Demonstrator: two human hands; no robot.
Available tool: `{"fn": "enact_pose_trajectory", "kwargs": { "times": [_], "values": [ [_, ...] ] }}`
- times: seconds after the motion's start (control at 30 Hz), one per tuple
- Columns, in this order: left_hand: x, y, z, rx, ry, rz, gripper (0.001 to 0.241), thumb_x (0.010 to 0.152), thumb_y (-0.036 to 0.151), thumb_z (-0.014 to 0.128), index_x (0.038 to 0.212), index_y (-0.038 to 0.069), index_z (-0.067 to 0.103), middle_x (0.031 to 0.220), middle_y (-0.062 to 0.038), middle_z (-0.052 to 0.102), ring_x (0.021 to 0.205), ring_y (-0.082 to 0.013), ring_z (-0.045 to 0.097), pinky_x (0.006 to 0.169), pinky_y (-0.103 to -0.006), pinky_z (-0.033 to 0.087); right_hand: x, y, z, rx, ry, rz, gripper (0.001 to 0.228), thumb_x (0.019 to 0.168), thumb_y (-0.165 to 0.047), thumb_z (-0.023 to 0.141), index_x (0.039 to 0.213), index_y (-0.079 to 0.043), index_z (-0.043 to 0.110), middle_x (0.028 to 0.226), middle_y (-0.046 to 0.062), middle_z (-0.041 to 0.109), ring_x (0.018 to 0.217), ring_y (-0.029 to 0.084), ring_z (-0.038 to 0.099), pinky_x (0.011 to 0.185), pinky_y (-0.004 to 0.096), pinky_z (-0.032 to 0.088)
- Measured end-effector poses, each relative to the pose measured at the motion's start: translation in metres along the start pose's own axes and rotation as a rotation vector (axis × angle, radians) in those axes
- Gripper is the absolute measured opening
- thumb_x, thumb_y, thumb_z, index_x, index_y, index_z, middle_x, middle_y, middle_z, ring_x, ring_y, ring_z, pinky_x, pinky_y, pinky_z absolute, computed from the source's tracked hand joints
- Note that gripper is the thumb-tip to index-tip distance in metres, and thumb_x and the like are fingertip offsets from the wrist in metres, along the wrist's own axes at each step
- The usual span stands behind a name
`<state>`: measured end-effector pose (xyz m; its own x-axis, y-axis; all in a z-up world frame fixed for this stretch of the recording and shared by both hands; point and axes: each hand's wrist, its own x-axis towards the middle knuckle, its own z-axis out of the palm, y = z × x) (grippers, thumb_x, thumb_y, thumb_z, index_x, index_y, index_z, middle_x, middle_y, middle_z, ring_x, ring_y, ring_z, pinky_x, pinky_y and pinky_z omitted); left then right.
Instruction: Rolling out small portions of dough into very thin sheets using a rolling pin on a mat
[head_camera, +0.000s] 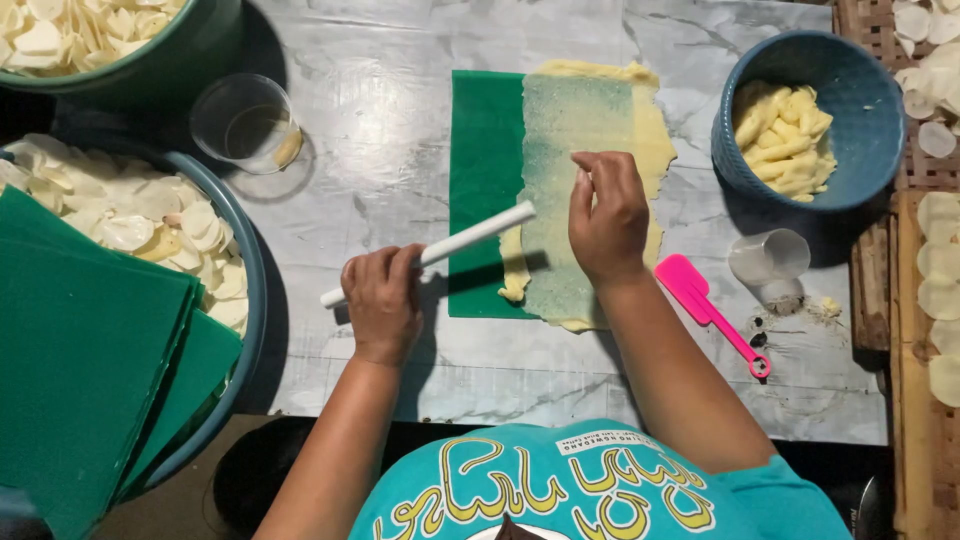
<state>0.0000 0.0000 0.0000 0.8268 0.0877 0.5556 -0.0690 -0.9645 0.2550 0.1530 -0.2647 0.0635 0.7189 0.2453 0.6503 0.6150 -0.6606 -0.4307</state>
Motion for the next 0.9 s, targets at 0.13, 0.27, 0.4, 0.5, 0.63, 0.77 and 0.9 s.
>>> {"fn": "enact_pose_trajectory", "kwargs": {
  "times": [0.13,0.27,0.4,0.5,0.63,0.77,0.9],
  "values": [
    [0.004,0.011,0.029,-0.062,-0.045,0.139,0.031,0.098,0.033,0.066,0.129,0.032,0.064,0.106,0.002,0.061,0.100,-0.0205,0.062,0.100,-0.0423,0.042,-0.032,-0.029,-0.011,-0.162,-0.339,-0.230,0.042,0.110,-0.042,0.046,0.131,-0.008,0.061,0.125,0.018,0.060,0.111,0.037,0.065,0.098,0.050,0.048],
    [0.009,0.029,0.056,-0.109,-0.199,0.173,0.035,0.096,0.041,0.064,0.130,0.036,0.061,0.118,-0.001,0.060,0.114,-0.0246,0.061,0.098,-0.0446,0.048,-0.074,-0.033,-0.001,-0.304,-0.685,0.053,0.055,0.109,-0.040,0.038,0.147,-0.002,0.049,0.158,0.026,0.041,0.149,0.038,0.037,0.116,0.075,0.011],
    [0.058,0.058,0.029,-0.081,-0.371,-0.002,0.054,0.109,0.039,0.040,0.157,0.012,0.041,0.167,-0.020,0.031,0.156,-0.0385,0.024,0.121,-0.0580,0.021,-0.043,-0.047,0.008,-0.400,-0.757,0.301,0.059,0.112,-0.046,0.023,0.164,-0.020,0.028,0.174,0.014,0.006,0.160,0.032,0.003,0.115,0.076,-0.008],
    [0.097,0.054,0.054,-0.028,-0.500,-0.127,0.067,0.110,0.045,0.036,0.163,0.004,0.030,0.171,-0.024,0.017,0.159,-0.0397,0.010,0.124,-0.0643,0.010,-0.017,-0.016,0.033,-0.418,-0.682,0.291,0.065,0.111,-0.052,0.024,0.166,-0.020,0.024,0.174,0.018,0.007,0.161,0.033,0.004,0.116,0.078,-0.007],
    [0.097,0.060,0.050,-0.001,-0.605,-0.206,0.070,0.110,0.048,0.035,0.165,0.007,0.025,0.173,-0.020,0.009,0.161,-0.0352,0.001,0.125,-0.0636,-0.002,-0.021,-0.012,0.032,-0.399,-0.701,0.297,0.066,0.112,-0.054,0.024,0.167,-0.017,0.024,0.174,0.016,0.003,0.161,0.031,-0.001,0.117,0.076,-0.008],
    [0.031,0.061,0.038,0.000,-0.521,-0.100,0.068,0.108,0.045,0.035,0.165,0.010,0.024,0.172,-0.019,0.016,0.159,-0.0360,0.012,0.124,-0.0601,0.010,-0.080,-0.025,0.008,-0.358,-0.736,0.214,0.068,0.109,-0.052,0.021,0.165,-0.014,0.020,0.174,0.016,0.007,0.161,0.030,0.005,0.120,0.071,-0.005],
    [-0.033,0.050,0.016,-0.043,-0.438,0.045,0.062,0.104,0.023,0.048,0.163,0.018,0.032,0.168,-0.010,0.033,0.154,-0.0297,0.030,0.123,-0.0489,0.021,-0.142,-0.037,-0.024,-0.305,-0.735,0.147,0.062,0.109,-0.037,0.033,0.165,-0.014,0.019,0.173,0.011,0.012,0.159,0.030,0.011,0.122,0.065,0.001]
  ]
}}
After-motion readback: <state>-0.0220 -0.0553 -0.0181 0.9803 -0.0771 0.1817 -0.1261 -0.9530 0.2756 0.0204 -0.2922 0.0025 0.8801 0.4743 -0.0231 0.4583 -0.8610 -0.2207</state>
